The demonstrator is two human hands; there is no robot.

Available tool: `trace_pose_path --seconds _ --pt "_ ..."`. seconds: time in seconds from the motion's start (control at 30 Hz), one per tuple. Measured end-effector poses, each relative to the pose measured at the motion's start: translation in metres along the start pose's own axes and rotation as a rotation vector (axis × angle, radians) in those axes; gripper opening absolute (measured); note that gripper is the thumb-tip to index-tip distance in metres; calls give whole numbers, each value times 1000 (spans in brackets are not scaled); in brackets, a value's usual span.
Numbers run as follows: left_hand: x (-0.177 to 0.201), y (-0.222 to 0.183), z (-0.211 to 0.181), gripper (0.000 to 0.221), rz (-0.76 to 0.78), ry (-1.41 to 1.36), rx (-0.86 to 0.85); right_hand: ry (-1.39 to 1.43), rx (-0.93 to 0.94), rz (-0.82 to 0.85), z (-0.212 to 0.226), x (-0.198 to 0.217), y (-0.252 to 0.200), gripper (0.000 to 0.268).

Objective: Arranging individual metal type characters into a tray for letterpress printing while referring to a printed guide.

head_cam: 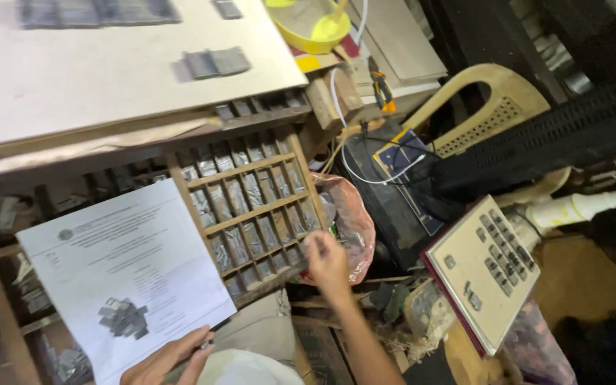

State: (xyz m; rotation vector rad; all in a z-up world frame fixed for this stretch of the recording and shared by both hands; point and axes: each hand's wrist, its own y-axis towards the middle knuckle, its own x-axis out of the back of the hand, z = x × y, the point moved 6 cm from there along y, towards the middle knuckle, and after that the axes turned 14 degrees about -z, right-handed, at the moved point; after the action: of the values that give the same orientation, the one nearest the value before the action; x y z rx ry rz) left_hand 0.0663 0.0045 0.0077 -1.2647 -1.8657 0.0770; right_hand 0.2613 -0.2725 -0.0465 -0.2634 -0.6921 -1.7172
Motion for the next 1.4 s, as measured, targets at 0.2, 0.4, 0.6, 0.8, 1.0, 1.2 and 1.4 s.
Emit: trace_pose_path --seconds 0.2,0.4,0.6,0.8,1.0,1.2,1.4 --pt "-4 -5 -1 42 123 48 128 -199 98 -2 -50 -26 67 17" --pt "-10 7 13 45 67 -18 189 -331 153 44 -57 -30 88 17" --pt "-5 2 -1 29 -205 -124 -58 -911 253 396 10 -22 64 70" --pt "8 -4 -4 31 -125 -114 33 -937 336 385 -12 -35 68 61" --pt "3 7 17 38 -18 -52 -8 -934 467 367 -22 -44 73 44" --pt "11 -3 15 31 -303 -406 -209 -1012 187 676 6 -29 78 71" --pt "15 -3 4 32 -144 -265 -21 -803 515 598 -45 -35 96 27"
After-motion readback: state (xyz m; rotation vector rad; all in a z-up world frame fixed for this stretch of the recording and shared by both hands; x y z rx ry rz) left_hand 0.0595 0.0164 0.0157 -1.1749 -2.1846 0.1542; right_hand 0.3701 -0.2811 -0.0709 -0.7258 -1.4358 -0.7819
